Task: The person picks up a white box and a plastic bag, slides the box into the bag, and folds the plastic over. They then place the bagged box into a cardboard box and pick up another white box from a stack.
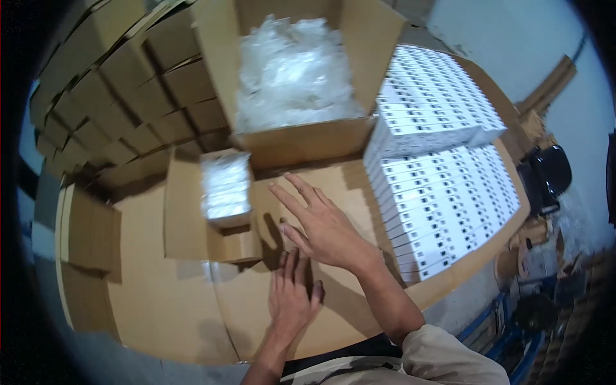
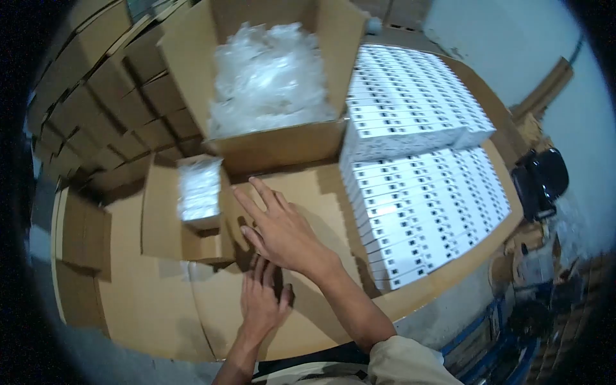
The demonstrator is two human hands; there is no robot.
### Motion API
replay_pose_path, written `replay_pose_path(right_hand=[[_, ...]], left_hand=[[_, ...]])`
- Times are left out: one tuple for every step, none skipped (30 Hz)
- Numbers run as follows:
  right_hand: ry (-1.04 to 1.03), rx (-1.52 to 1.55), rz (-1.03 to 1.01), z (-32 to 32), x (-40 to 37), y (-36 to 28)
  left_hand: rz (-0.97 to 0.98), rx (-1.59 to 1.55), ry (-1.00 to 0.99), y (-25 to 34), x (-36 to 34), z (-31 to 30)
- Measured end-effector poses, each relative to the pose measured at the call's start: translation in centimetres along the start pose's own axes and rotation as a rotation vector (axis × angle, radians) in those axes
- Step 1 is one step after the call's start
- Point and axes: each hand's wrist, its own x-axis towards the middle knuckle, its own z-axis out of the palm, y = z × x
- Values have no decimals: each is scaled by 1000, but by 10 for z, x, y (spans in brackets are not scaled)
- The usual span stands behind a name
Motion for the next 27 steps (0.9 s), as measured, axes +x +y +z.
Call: replay_pose_path(right_hand=[[-4, -18, 36, -12, -9, 3], [-4, -36, 75, -25, -19, 6], [3, -96, 106, -39, -30, 7], [14, -106, 118, -51, -41, 11], [26, -116, 128, -64, -52, 16], [40, -126, 137, -77, -63, 20], [42, -156, 182, -93, -72, 23], [49, -174, 214, -107, -82, 32], [56, -193, 244, -121, -92, 45], [61, -213, 273, -135, -103, 58], [98, -241, 303, -148, -112, 73], [109, -245, 358, -160, -122, 89], [129, -301, 407, -172, -132, 106], [149, -356, 455, -182, -140, 124], [168, -365, 503, -193, -146, 142], [187, -370, 550, -204, -152, 160], [208, -372, 595, -213, -157, 178], [237, -418, 629, -221, -162, 196], [267, -461, 662, -228, -167, 214], [295, -499, 694, -233, -170, 234], [328, -542, 713, -240, -172, 252], [363, -566, 738, -245, -174, 270], [395, -588, 763, -251, -174, 281], [426, -609, 789, -255, -174, 292], [445, -620, 806, -260, -172, 300], [450, -665, 796, -263, -173, 308], [453, -710, 783, -265, -172, 314]], left_hand=[[8, 12, 4, -2, 10, 3], [20, 24, 7, -2, 22, 5], [18, 18, 1, 2, 35, 2], [21, -2, 20, 2, 44, 5], [24, -22, 39, 0, 55, 9], [28, -41, 59, -1, 68, 13], [48, 17, 65, -3, 79, 17], [64, 13, 85, -8, 89, 21], [79, 8, 108, -15, 99, 27], [90, 0, 132, -20, 109, 32], [105, 0, 142, -22, 118, 35], [117, 0, 155, -24, 125, 35], [126, 0, 169, -25, 131, 36], [121, 4, 167, -28, 137, 37], [116, 9, 165, -31, 142, 38], [108, 17, 164, -32, 146, 39], [109, 5, 163, -31, 148, 38], [108, -6, 163, -30, 151, 37], [106, -15, 162, -30, 152, 37], [106, 2, 157, -32, 153, 39], [103, 23, 152, -35, 153, 41], [98, 45, 145, -37, 154, 42], [85, 53, 135, -37, 155, 41], [70, 61, 123, -36, 154, 40], [53, 71, 110, -33, 153, 38], [50, 67, 107, -29, 154, 37], [46, 63, 105, -25, 154, 36]])
